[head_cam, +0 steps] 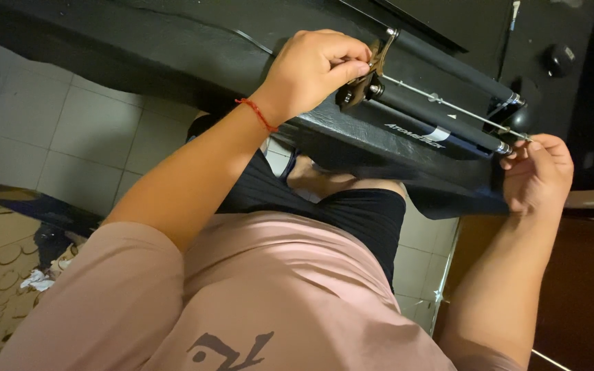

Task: The person assembles a mechanical device on a black table, inserting a metal rod into a black cylindrical component and attaching small wooden pieces. The person uses both hands to align and secure the parts, occasionally adjusting the position of the rod and wooden pieces.

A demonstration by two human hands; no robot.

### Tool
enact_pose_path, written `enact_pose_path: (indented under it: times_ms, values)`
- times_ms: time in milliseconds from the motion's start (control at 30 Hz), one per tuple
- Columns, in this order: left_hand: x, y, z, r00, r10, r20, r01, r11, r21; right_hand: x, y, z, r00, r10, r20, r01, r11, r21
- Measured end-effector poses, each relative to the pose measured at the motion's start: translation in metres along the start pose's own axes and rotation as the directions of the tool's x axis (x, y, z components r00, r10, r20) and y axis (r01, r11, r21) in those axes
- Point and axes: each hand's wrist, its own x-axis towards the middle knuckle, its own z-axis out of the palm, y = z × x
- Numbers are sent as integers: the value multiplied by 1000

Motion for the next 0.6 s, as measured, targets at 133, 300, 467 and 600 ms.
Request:
enact_pose_path:
  times_ms: [133, 300, 467, 600]
  values:
    - [-1, 3, -2, 1000, -5, 9, 5, 1000, 1, -2, -2, 6, 999, 22, -24, -21, 1000, 12]
    - [-1, 7, -4, 999, -10, 39, 13, 997, -75, -2, -2, 7, 1000, 23, -14, -23, 1000, 5]
    - [-1, 5, -3, 998, -27, 52, 32, 995, -92, 2, 5, 1, 1000, 23, 21, -24, 999, 39]
    - [-2, 6, -3, 998, -44, 48, 49, 993, -110, -5, -1, 11, 1000, 29, -3, -29, 999, 36]
